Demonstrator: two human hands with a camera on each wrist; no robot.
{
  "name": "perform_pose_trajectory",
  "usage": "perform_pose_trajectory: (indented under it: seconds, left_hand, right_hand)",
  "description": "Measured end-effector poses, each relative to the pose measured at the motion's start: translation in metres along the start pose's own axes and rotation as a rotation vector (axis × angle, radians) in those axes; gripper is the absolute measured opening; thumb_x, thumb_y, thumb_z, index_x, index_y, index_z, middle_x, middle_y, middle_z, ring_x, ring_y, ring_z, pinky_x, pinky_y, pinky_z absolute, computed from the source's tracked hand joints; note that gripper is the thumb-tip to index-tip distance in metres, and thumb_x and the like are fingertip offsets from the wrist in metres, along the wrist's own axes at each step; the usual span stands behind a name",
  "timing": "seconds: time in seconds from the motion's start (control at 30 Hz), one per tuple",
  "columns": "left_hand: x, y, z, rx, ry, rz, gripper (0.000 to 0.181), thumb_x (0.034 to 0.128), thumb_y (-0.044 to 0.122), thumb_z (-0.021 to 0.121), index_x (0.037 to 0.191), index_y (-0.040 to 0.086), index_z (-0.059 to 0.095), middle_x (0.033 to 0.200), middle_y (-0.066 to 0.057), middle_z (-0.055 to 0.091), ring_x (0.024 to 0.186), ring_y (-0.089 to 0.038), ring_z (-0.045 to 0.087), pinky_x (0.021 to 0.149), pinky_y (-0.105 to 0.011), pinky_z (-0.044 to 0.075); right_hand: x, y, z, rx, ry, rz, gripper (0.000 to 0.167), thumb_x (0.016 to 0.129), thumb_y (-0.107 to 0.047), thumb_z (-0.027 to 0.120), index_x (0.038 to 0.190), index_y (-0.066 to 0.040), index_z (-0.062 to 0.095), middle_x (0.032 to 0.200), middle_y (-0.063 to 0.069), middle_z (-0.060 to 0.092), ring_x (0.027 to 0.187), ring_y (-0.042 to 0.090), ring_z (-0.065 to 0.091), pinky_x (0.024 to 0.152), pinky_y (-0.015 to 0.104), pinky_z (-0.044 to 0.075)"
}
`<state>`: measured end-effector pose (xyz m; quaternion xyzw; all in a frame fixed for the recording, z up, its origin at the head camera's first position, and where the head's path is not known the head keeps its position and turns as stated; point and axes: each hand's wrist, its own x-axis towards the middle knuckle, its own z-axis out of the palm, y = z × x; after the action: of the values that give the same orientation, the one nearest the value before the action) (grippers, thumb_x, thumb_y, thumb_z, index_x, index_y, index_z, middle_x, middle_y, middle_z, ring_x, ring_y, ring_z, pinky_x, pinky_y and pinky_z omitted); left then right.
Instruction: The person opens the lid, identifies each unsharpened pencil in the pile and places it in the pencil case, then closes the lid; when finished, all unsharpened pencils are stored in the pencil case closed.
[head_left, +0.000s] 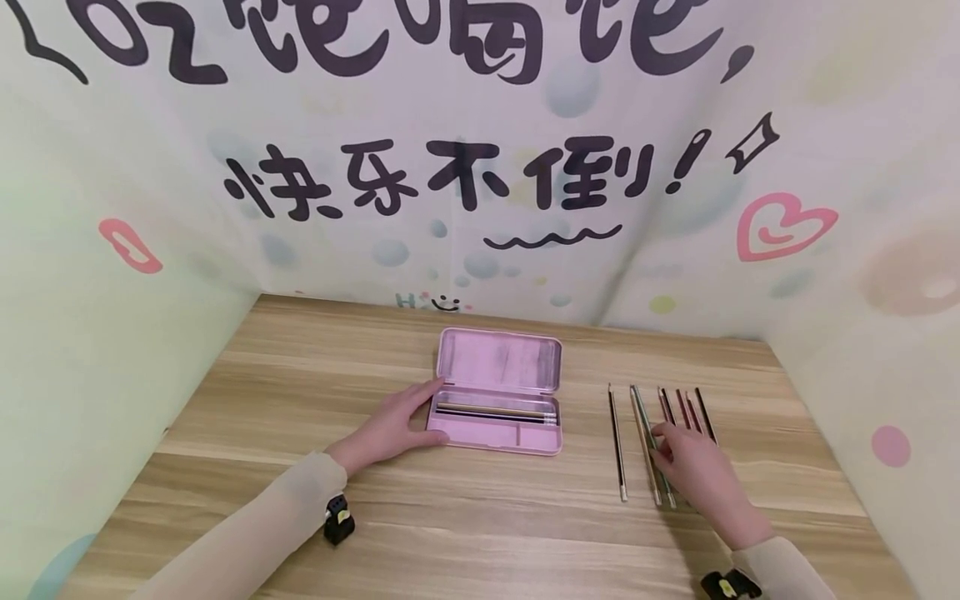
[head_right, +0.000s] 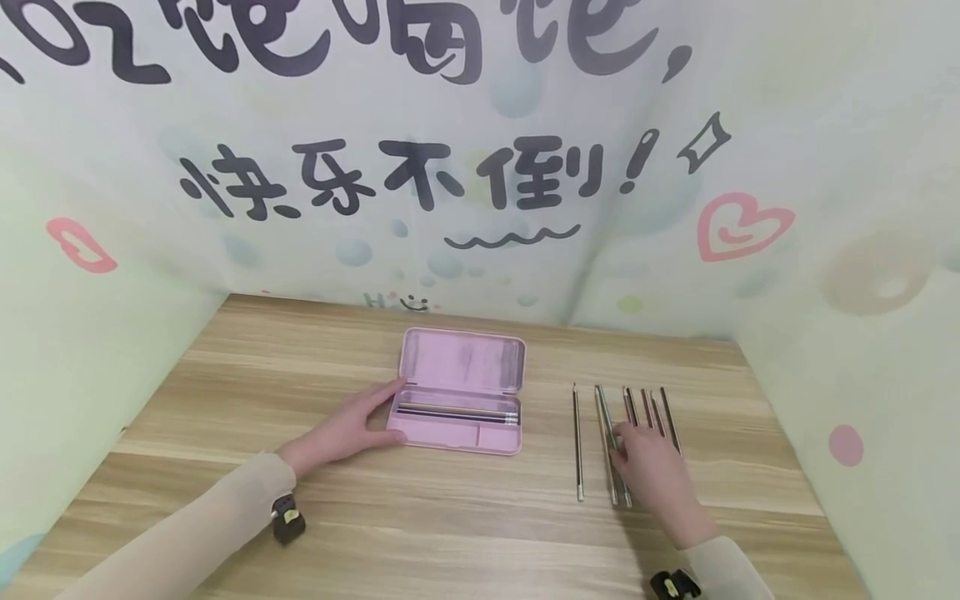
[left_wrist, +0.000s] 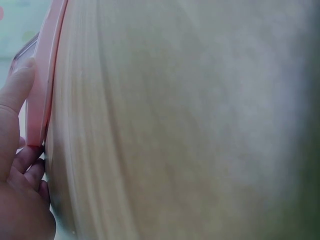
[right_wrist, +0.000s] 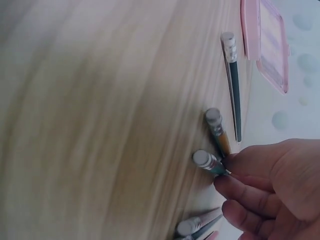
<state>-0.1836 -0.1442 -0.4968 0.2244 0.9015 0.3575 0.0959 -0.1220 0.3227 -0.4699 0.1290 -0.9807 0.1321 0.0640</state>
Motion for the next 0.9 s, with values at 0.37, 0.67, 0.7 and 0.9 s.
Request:
perform_pose_trajectory:
  seconds: [0.37,0.67,0.7,0.9]
  left_hand:
    - [-0.001,0.001,-0.001,-0.003,-0.009,-0.015,0.093,0.0916,0.044,0.08,0.165,0.013,0.032,0.163,-0.021,0.038,0.149,-0.046,0.036,0.123,-0.066,0.024]
    - [-0.001,0.0,-0.001,0.005,-0.001,-0.003,0.093,0.0915,0.044,0.08,0.164,0.012,0.032,0.162,-0.023,0.04,0.148,-0.047,0.037,0.121,-0.068,0.025]
    - [0.0,-0.001,0.0,0.004,-0.002,-0.006,0.093,0.0915,0.044,0.08,0.164,0.012,0.032,0.162,-0.022,0.04,0.148,-0.046,0.037,0.122,-0.067,0.025]
    - [0.001,-0.001,0.0,0.007,-0.001,0.001,0.093,0.0914,0.044,0.08,0.164,0.012,0.032,0.163,-0.02,0.039,0.149,-0.044,0.036,0.123,-0.065,0.025]
  right_hand:
    - [0.0,-0.012,-0.002,0.022,-0.041,0.068,0.023,0.088,-0.003,0.079,0.106,0.007,0.068,0.074,0.004,0.071,0.058,0.011,0.061,0.05,0.031,0.052]
    - [0.001,-0.016,0.0,-0.002,-0.039,0.074,0.022,0.088,-0.003,0.078,0.106,0.007,0.069,0.073,0.003,0.07,0.057,0.011,0.059,0.048,0.031,0.05]
    - [0.001,-0.016,0.0,-0.008,-0.036,0.075,0.022,0.088,-0.003,0.078,0.106,0.007,0.069,0.072,0.003,0.07,0.056,0.011,0.058,0.048,0.031,0.05]
    - [0.001,-0.018,-0.001,-0.023,-0.013,0.06,0.017,0.087,-0.003,0.079,0.101,0.003,0.07,0.071,0.0,0.068,0.057,0.011,0.057,0.048,0.032,0.048]
